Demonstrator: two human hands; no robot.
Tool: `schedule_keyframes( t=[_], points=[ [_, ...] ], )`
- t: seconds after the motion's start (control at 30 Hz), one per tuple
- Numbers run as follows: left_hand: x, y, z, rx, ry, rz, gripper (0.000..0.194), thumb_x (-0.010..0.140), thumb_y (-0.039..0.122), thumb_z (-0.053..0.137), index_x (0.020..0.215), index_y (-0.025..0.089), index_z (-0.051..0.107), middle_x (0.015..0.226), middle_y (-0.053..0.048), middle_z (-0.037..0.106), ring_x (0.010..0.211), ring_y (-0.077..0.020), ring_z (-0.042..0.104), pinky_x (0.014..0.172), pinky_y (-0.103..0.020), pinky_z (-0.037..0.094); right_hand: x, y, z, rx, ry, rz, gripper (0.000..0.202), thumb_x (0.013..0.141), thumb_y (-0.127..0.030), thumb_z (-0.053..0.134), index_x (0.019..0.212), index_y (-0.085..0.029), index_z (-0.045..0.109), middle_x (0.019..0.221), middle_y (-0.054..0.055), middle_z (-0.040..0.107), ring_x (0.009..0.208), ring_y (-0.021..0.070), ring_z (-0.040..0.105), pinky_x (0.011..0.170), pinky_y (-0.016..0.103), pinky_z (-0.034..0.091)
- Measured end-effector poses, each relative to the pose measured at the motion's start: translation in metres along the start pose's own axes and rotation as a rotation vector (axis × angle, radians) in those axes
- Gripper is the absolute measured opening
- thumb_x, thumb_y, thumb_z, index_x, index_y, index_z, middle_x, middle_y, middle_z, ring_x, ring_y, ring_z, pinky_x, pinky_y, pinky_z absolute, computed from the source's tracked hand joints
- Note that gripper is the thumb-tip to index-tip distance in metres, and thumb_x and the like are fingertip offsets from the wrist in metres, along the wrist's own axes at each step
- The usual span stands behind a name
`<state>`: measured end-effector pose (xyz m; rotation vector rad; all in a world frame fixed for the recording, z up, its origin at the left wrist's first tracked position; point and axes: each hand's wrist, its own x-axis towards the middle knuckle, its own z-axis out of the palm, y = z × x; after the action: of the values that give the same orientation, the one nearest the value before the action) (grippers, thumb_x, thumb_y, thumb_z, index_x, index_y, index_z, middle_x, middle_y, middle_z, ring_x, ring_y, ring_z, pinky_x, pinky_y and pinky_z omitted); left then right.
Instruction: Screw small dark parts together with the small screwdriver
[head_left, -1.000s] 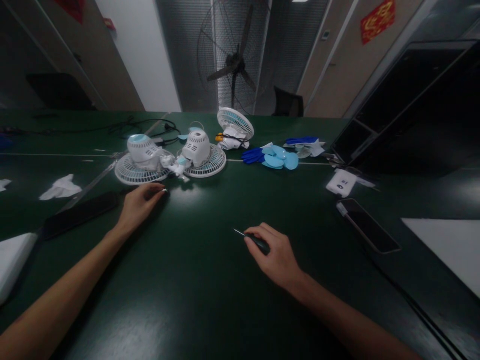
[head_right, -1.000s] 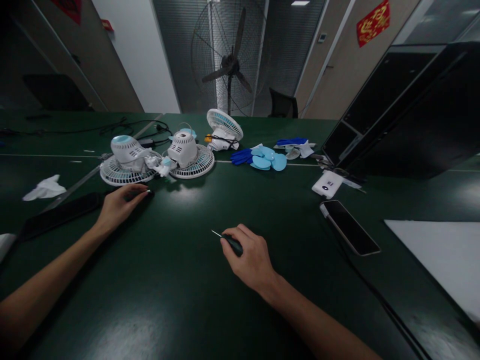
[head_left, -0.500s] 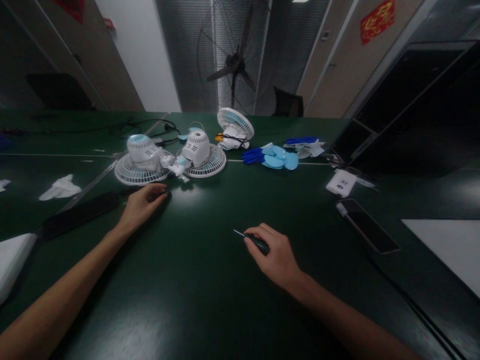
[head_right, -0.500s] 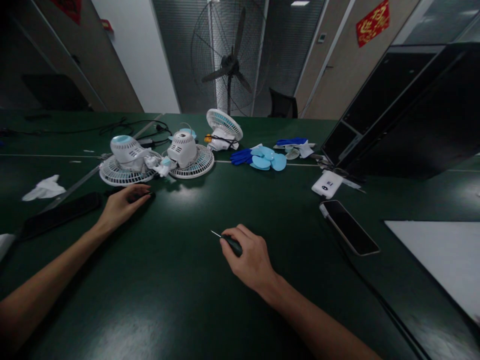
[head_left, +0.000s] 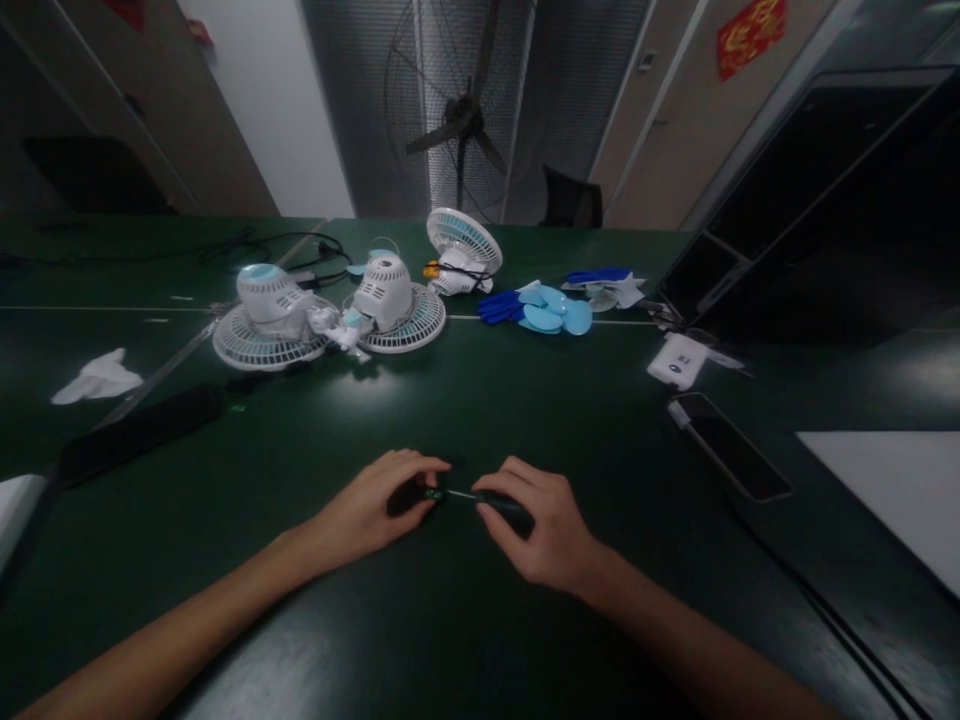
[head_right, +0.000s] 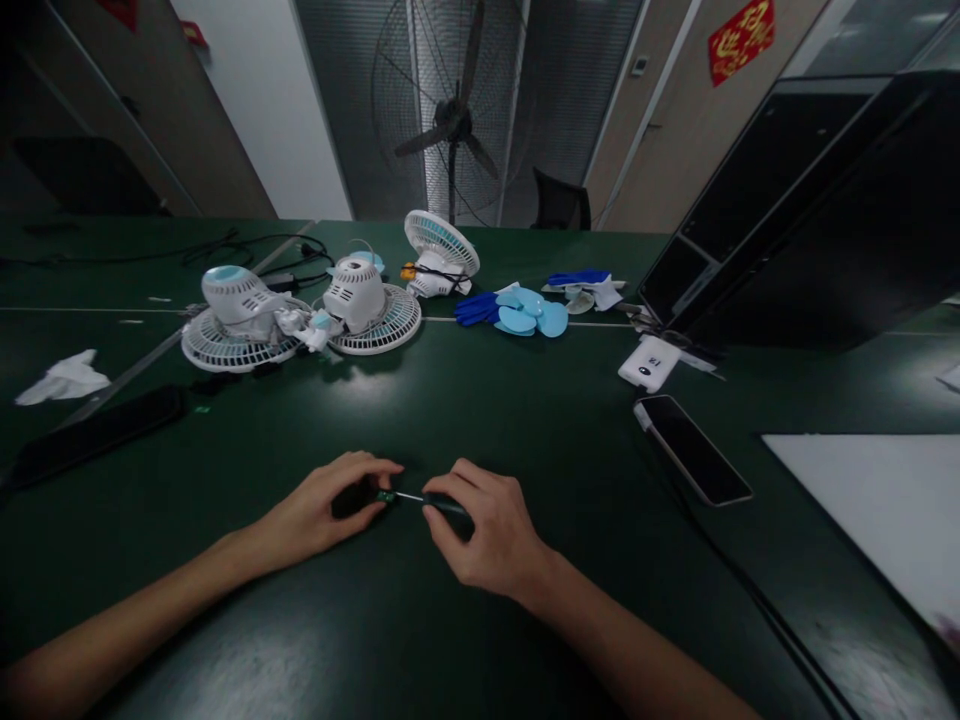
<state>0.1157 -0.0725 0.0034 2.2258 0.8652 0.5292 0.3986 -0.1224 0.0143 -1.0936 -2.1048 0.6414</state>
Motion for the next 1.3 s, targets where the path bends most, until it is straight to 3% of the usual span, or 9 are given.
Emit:
schedule_keyframes(
  t=[0.37,0.97,1.3],
  points=[
    [-0.0007,-0.0017,-0.0011,-0.051,-0.033,0.04,0.052,0.101,0.018,0.063,0.149,0.032,0.051,0.118,-0.004,0.067,0.108,-0.0203,0.063,0.096,-0.037,0.051,0.0012,-0.0008,0.0025,-0.103,-0.056,0.022,0.016,0.095,-0.023,0.065,0.109,-0.021,0.072,0.099,0.004,0.066,0.079,0.017,0.064,0.069,0.03,0.049],
    [-0.001,0.0025,-0.0042,-0.053,-0.078,0.065,0.049,0.102,0.02,0.063,0.148,0.032,0.052,0.118,-0.004,0.068,0.107,-0.0212,0.062,0.093,-0.036,0.05,0.0026,-0.0024,0.0027,-0.071,-0.113,0.002,0.018,0.098,-0.025,0.065,0.113,-0.02,0.072,0.102,0.005,0.067,0.081,0.0171,0.063,0.067,0.03,0.049],
    [-0.0019,0.0019,-0.004,-0.057,-0.077,0.07,0.05,0.101,0.021,0.065,0.149,0.03,0.053,0.12,-0.007,0.068,0.109,-0.0229,0.062,0.095,-0.038,0.05,0.0023,0.0005,0.0055,-0.085,-0.158,-0.009,0.019,0.104,-0.028,0.061,0.121,-0.022,0.069,0.109,0.005,0.069,0.09,0.0193,0.067,0.075,0.032,0.05]
  ],
)
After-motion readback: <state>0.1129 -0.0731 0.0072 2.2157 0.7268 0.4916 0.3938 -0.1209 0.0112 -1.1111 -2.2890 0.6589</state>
